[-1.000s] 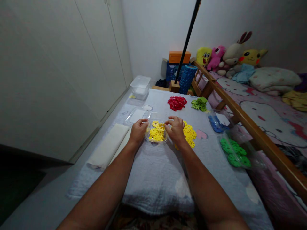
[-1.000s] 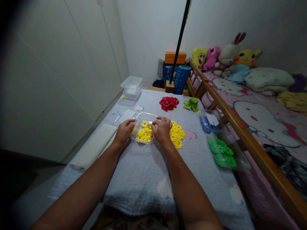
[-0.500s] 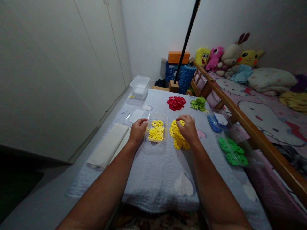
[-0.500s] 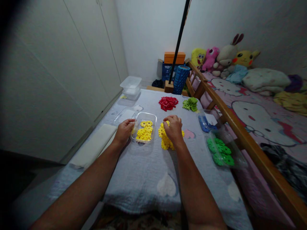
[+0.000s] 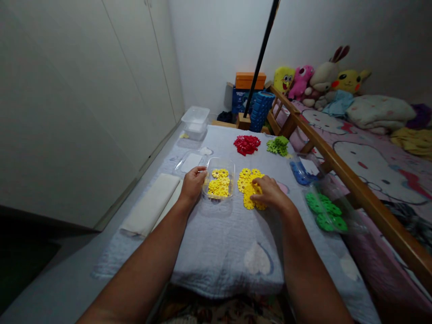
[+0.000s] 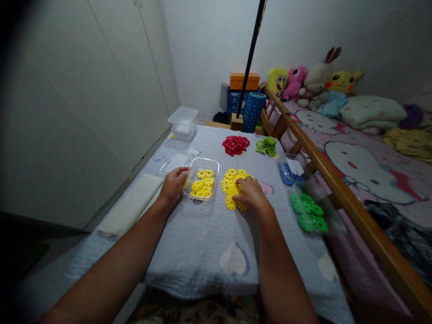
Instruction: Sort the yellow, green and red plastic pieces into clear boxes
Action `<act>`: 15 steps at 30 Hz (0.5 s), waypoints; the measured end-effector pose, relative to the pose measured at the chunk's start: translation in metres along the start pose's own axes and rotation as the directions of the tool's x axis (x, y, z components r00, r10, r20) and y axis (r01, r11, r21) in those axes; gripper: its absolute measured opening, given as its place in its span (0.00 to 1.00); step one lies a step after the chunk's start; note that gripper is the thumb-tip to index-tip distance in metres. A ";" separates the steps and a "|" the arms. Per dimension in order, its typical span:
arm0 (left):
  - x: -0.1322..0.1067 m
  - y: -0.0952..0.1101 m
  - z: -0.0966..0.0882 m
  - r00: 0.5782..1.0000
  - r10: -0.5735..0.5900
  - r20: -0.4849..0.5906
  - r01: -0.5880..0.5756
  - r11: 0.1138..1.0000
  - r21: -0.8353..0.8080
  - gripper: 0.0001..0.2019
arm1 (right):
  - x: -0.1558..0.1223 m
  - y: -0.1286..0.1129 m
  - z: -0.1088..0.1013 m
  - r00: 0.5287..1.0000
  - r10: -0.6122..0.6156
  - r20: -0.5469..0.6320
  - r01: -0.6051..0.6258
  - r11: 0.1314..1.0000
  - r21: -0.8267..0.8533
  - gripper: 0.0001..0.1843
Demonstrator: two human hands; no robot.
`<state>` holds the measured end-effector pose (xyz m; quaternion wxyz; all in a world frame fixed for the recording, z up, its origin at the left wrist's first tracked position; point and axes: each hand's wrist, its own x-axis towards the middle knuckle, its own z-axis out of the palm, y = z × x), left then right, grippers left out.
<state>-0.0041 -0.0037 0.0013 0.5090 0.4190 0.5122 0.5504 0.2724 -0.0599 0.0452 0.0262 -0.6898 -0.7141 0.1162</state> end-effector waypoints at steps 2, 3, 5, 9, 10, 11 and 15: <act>-0.001 0.001 0.000 1.000 0.009 0.007 -0.009 1.000 0.009 0.20 | 0.001 0.002 0.001 1.000 -0.018 0.008 0.018 0.999 0.048 0.25; -0.001 0.001 0.000 1.000 0.013 0.012 -0.013 1.000 0.013 0.20 | 0.002 0.003 0.002 1.000 -0.027 0.011 0.026 0.997 0.072 0.23; -0.001 0.001 0.000 1.000 0.018 0.018 -0.018 1.000 0.020 0.20 | 0.005 0.004 0.004 0.999 -0.035 0.003 0.034 0.994 0.107 0.20; 0.000 0.000 0.000 1.000 0.006 0.013 -0.006 1.000 0.008 0.21 | 0.007 0.004 0.005 0.999 -0.030 -0.045 0.036 0.988 0.148 0.19; 0.000 -0.001 0.000 1.000 0.001 0.011 -0.001 1.000 0.003 0.21 | 0.008 0.004 0.005 0.998 -0.031 -0.052 0.038 0.987 0.154 0.19; 0.000 -0.001 0.000 1.000 -0.001 0.009 0.001 1.000 -0.002 0.21 | 0.007 0.005 0.005 0.998 -0.034 -0.059 0.043 0.987 0.158 0.19; -0.001 0.001 0.000 1.000 0.014 -0.004 -0.014 1.000 0.003 0.20 | 0.004 0.011 0.002 0.992 -0.048 -0.116 0.063 0.989 0.134 0.18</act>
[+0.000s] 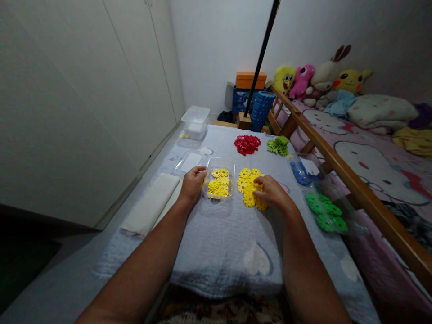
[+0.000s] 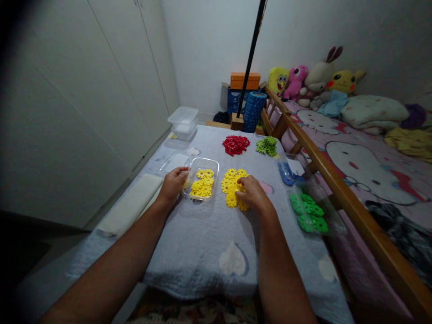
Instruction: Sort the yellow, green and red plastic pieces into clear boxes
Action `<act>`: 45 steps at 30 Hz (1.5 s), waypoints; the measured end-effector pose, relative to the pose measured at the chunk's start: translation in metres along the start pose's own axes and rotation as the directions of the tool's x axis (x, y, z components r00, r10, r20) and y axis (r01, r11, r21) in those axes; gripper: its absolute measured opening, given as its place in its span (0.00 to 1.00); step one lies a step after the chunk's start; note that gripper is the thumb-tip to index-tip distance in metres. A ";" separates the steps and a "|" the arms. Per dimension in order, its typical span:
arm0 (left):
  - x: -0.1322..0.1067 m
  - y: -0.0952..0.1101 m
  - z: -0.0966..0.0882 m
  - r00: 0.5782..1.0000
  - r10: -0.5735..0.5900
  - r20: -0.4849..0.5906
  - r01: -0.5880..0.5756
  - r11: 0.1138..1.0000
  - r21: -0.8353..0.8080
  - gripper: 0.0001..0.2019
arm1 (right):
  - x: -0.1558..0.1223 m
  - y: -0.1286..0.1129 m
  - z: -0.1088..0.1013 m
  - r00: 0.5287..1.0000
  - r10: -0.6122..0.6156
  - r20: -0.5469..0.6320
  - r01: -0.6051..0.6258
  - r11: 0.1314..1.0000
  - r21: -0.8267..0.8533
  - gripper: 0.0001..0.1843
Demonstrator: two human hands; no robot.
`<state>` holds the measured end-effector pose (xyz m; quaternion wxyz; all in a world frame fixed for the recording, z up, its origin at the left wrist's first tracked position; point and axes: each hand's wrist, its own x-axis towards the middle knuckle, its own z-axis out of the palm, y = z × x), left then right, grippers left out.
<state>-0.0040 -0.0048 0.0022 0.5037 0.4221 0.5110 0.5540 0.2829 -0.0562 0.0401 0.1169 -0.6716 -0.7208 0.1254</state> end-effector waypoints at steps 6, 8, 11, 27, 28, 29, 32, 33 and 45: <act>-0.001 0.001 0.000 1.000 0.001 0.004 -0.001 1.000 0.007 0.20 | -0.007 0.005 -0.005 0.997 0.067 0.030 -0.066 0.997 -0.042 0.16; 0.000 0.001 0.001 1.000 -0.004 0.008 0.004 1.000 0.002 0.20 | -0.007 0.003 -0.006 0.996 0.086 0.037 -0.085 0.996 -0.025 0.14; 0.000 0.001 0.001 1.000 -0.007 0.011 0.007 1.000 -0.015 0.20 | -0.006 0.002 -0.007 0.995 0.100 0.004 -0.100 0.994 0.036 0.10; 0.001 -0.002 0.000 0.999 -0.030 0.015 0.031 0.999 -0.037 0.21 | 0.036 -0.097 0.003 0.979 -0.131 -0.155 0.164 0.961 0.224 0.07; 0.001 -0.002 0.000 0.999 -0.029 0.016 0.030 0.999 -0.045 0.21 | 0.041 -0.105 0.006 0.979 -0.145 -0.145 0.166 0.976 0.144 0.07; 0.001 -0.002 0.000 0.999 -0.029 0.019 0.030 0.998 -0.052 0.21 | 0.046 -0.111 0.010 0.980 -0.148 -0.131 0.158 0.984 0.075 0.07; 0.002 -0.002 0.000 0.999 -0.033 0.024 0.034 0.998 -0.061 0.21 | 0.058 -0.121 0.023 0.987 -0.136 -0.084 0.131 0.990 -0.057 0.09; 0.002 -0.002 -0.001 0.999 -0.036 0.027 0.038 0.997 -0.060 0.21 | 0.061 -0.122 0.027 0.988 -0.133 -0.075 0.127 0.989 -0.078 0.09; 0.001 -0.002 0.000 0.999 -0.042 0.025 0.043 0.997 -0.061 0.21 | 0.048 -0.087 0.005 0.973 -0.070 -0.219 0.088 0.993 0.077 0.11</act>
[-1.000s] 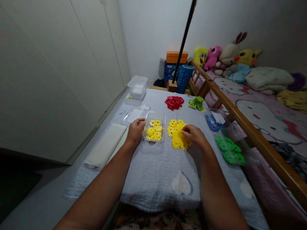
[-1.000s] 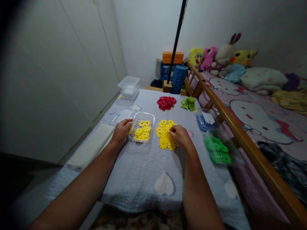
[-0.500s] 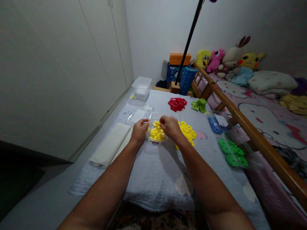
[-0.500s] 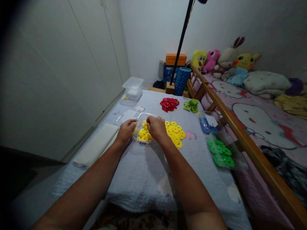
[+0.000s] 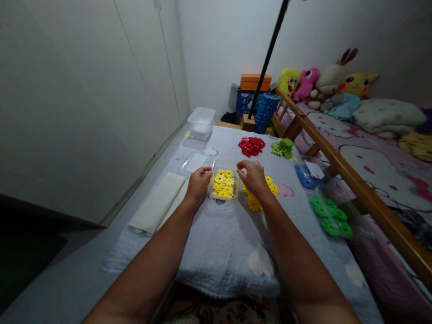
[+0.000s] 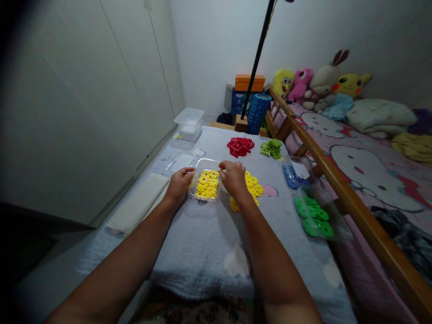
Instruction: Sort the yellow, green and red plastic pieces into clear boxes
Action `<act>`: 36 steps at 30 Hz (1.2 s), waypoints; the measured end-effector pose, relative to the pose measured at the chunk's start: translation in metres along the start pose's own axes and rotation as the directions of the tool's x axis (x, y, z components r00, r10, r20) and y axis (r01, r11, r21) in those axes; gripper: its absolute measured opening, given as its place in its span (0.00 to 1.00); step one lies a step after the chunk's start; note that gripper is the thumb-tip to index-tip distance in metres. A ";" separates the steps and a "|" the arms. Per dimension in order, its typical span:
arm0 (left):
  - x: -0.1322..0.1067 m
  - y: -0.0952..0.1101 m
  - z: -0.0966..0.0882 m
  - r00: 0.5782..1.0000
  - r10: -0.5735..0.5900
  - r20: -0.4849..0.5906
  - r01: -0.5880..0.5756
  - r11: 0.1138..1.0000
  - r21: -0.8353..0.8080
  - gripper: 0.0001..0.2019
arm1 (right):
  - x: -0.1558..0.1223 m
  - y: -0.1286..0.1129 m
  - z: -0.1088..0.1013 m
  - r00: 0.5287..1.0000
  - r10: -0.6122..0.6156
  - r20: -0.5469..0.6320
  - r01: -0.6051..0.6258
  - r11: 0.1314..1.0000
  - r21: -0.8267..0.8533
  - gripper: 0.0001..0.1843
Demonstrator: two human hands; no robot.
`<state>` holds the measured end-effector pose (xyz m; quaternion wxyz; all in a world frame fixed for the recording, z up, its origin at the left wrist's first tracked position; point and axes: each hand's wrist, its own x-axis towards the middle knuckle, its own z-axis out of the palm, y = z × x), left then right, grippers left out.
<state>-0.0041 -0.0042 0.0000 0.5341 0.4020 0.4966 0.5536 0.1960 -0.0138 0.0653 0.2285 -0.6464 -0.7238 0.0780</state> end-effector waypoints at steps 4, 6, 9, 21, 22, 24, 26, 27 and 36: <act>0.001 -0.001 0.000 1.000 0.018 -0.006 -0.018 1.000 0.011 0.20 | -0.016 0.040 -0.024 0.998 0.017 0.053 -0.018 1.000 0.010 0.08; 0.001 -0.001 0.000 1.000 0.027 -0.014 -0.027 0.999 0.021 0.20 | -0.029 0.055 -0.030 0.990 0.006 0.141 -0.003 1.000 -0.021 0.08; 0.000 0.000 0.001 0.999 0.039 -0.029 -0.038 0.999 0.039 0.20 | -0.051 0.065 -0.028 0.968 -0.032 0.250 0.052 0.996 -0.075 0.09; -0.002 0.003 0.002 0.999 0.044 -0.026 -0.042 0.998 0.052 0.21 | -0.070 0.065 -0.005 0.957 -0.020 0.288 0.055 0.992 -0.115 0.09; -0.003 0.004 0.003 0.999 0.045 -0.024 -0.044 0.998 0.049 0.20 | -0.069 0.066 -0.005 0.958 -0.016 0.287 0.046 0.994 -0.097 0.08; -0.004 0.006 0.003 0.999 0.044 -0.021 -0.043 0.998 0.038 0.19 | -0.067 0.068 -0.004 0.961 -0.013 0.275 0.030 0.998 -0.058 0.08; -0.005 0.007 0.003 0.999 0.044 -0.021 -0.043 0.998 0.034 0.19 | -0.066 0.070 -0.004 0.967 -0.011 0.254 0.018 1.000 -0.023 0.07; -0.005 0.008 0.003 0.999 0.044 -0.022 -0.043 0.998 0.038 0.19 | -0.066 0.071 -0.003 0.970 -0.013 0.243 0.015 1.000 -0.007 0.07; -0.001 0.002 0.000 0.998 0.057 -0.014 -0.056 0.997 0.060 0.20 | -0.061 0.077 -0.005 0.988 0.022 0.153 -0.050 0.982 0.180 0.03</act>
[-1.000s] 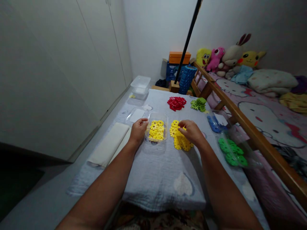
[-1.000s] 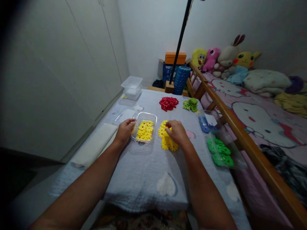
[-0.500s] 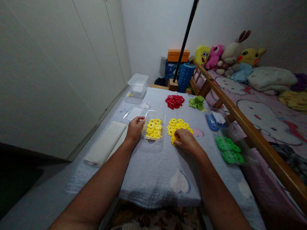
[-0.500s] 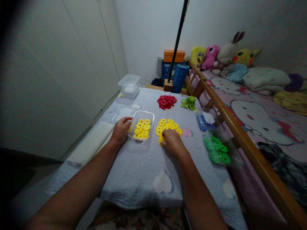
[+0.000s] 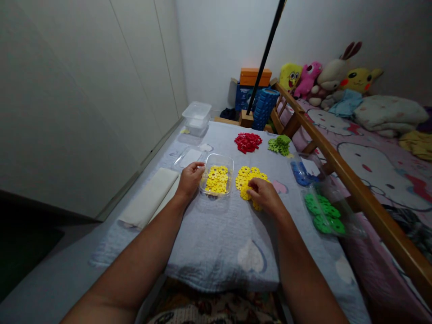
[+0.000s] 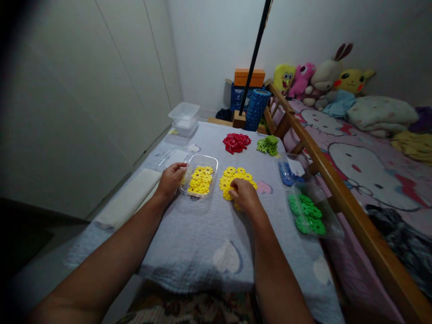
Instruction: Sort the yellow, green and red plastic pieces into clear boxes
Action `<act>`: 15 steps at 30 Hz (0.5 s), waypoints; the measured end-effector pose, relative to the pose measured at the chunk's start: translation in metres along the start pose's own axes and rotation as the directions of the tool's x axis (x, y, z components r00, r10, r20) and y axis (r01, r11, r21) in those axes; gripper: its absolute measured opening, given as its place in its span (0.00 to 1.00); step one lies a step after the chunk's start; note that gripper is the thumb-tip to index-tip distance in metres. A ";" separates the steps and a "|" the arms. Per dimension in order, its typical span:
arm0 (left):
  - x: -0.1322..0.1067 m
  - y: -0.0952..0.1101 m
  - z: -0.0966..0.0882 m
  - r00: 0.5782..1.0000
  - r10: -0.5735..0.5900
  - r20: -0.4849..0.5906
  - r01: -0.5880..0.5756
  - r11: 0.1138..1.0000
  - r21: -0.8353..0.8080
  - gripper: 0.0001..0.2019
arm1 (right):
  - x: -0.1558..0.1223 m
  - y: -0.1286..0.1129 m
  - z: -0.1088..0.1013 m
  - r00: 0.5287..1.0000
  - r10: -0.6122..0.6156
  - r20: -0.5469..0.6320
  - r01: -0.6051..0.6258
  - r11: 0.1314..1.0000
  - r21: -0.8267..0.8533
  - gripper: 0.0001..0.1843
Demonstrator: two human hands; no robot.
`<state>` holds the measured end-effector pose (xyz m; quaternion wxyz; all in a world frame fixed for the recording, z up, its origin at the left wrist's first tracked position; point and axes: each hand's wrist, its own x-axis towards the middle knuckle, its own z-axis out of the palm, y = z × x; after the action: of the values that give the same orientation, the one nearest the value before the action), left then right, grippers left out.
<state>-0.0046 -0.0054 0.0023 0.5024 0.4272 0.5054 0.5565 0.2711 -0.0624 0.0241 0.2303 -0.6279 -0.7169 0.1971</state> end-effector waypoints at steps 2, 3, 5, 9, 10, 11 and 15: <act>0.000 -0.001 0.000 1.000 0.004 0.000 -0.004 1.000 0.005 0.20 | -0.001 0.001 -0.003 0.999 0.008 -0.034 -0.005 0.996 0.087 0.03; 0.001 -0.001 0.000 1.000 0.007 0.001 -0.007 1.000 0.007 0.20 | -0.001 0.001 -0.006 0.999 0.015 -0.046 -0.008 0.990 0.140 0.02; 0.001 -0.003 -0.001 1.000 0.006 0.003 -0.006 1.000 0.007 0.20 | -0.002 -0.001 -0.011 0.998 0.037 -0.047 -0.023 0.963 0.267 0.03; 0.003 -0.006 -0.002 1.000 0.003 0.006 -0.003 1.000 -0.006 0.20 | 0.002 -0.018 -0.018 0.997 0.074 -0.033 -0.045 0.847 0.529 0.11; 0.004 -0.007 -0.002 1.000 0.001 0.009 -0.001 1.000 -0.007 0.20 | 0.004 -0.024 -0.018 0.996 0.072 -0.046 -0.032 0.820 0.572 0.12; 0.004 -0.007 -0.002 1.000 -0.002 0.011 0.002 1.000 -0.009 0.21 | 0.007 -0.030 -0.016 0.996 0.064 -0.065 -0.013 0.803 0.595 0.12; 0.004 -0.007 -0.002 1.000 -0.006 0.018 0.007 1.000 -0.020 0.21 | 0.019 -0.057 -0.001 0.990 -0.034 -0.140 0.097 0.874 0.477 0.07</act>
<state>-0.0058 -0.0021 -0.0045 0.5131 0.4255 0.4965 0.5560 0.2236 -0.0511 0.0595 0.4313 -0.5373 -0.6498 0.3211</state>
